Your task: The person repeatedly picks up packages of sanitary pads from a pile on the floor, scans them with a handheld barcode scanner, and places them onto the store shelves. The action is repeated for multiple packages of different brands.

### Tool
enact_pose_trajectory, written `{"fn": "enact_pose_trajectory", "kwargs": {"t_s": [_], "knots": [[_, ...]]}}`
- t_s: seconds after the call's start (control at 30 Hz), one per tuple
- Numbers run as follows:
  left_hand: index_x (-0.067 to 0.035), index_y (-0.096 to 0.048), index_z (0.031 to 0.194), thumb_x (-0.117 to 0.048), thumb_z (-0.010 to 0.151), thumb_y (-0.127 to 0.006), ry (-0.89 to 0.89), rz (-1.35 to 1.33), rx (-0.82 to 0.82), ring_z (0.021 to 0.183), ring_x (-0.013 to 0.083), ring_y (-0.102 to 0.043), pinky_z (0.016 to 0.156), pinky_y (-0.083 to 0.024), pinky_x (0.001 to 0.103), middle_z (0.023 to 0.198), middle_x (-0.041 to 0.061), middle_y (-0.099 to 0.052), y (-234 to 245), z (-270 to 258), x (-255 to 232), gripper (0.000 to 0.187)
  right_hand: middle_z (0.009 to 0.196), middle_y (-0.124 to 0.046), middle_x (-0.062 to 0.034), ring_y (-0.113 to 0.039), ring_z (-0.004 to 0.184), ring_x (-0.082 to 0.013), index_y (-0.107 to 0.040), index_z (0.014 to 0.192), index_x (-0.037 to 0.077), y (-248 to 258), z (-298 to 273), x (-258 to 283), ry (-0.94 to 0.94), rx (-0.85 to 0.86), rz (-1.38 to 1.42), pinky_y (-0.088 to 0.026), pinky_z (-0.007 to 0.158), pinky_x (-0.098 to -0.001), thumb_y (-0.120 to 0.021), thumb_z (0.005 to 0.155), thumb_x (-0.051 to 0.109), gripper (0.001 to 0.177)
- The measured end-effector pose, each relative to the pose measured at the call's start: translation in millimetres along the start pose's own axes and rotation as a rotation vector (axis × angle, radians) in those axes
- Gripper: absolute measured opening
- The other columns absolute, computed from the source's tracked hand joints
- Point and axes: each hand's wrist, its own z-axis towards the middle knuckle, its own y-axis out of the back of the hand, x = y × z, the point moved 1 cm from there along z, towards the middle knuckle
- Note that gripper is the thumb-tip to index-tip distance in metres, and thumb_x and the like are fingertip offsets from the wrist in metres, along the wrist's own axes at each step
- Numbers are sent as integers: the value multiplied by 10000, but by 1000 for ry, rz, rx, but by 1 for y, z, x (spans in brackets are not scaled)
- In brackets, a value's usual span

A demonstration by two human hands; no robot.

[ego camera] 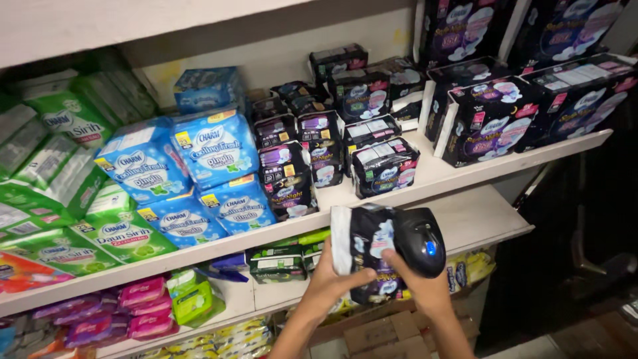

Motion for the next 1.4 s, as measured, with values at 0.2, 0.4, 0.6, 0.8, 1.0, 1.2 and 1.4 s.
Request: {"fn": "enact_pose_trajectory", "kwargs": {"t_s": [0.2, 0.4, 0.6, 0.8, 1.0, 1.2, 1.4], "knots": [[-67, -265, 1603, -122, 736, -766, -48, -393, -188, 1320, 240, -541, 1099, -432, 355, 1468, 116, -538, -1, -1, 5, 1003, 1256, -710, -104, -639, 972, -168, -533, 1386, 80, 23, 1, -27, -266, -18, 617, -526, 752, -337, -719, 841, 96, 577], [-269, -47, 1613, -71, 710, -782, -165, -473, -352, 1243, 241, -534, 1039, -437, 414, 1391, 87, -510, -43, 6, 43, 1181, 1278, -639, -94, -658, 1101, -238, -504, 1428, 121, -8, -48, -70, -484, -1, 962, -536, 915, -422, -701, 820, 141, 640], [-18, -305, 1596, -41, 841, -813, -57, -279, -148, 1335, 276, -548, 1145, -429, 391, 1476, 181, -532, -47, 2, 63, 910, 1310, -609, -80, -613, 1154, -226, -434, 1538, 86, 11, -22, -14, -111, -104, 694, -496, 982, -411, -726, 734, -29, 863], [-218, -159, 1570, -41, 714, -729, -16, 115, -412, 1208, 220, -536, 968, -522, 424, 1442, 81, -369, -10, -2, 1, 1043, 1183, -709, -75, -692, 1041, -199, -635, 1307, -19, 60, 59, 71, 146, 63, 11, -575, 934, -372, -861, 673, -42, 673], [-69, -466, 1370, -8, 782, -705, -382, 609, -658, 1157, 281, -549, 952, -475, 411, 1325, 155, -442, 2, -7, -32, 638, 1121, -695, -121, -611, 1051, -292, -613, 1255, 16, 4, 136, 174, 657, 413, -593, -503, 935, -389, -966, 511, 272, 862], [-27, -564, 1268, -1, 835, -677, -586, 775, -672, 1251, 357, -503, 1071, -420, 448, 1312, 184, -450, 7, 0, -50, 449, 989, -666, -118, -513, 961, -366, -656, 1095, 38, -64, 160, 212, 847, 681, -815, -447, 877, -453, -946, 495, 273, 707], [-24, -610, 1202, -9, 851, -649, -620, 907, -627, 1245, 392, -510, 1068, -407, 474, 1267, 202, -499, 10, 2, -45, 353, 1019, -656, -118, -502, 998, -374, -649, 1076, 46, -94, 182, 196, 931, 800, -831, -438, 907, -434, -925, 484, 242, 682]]}}
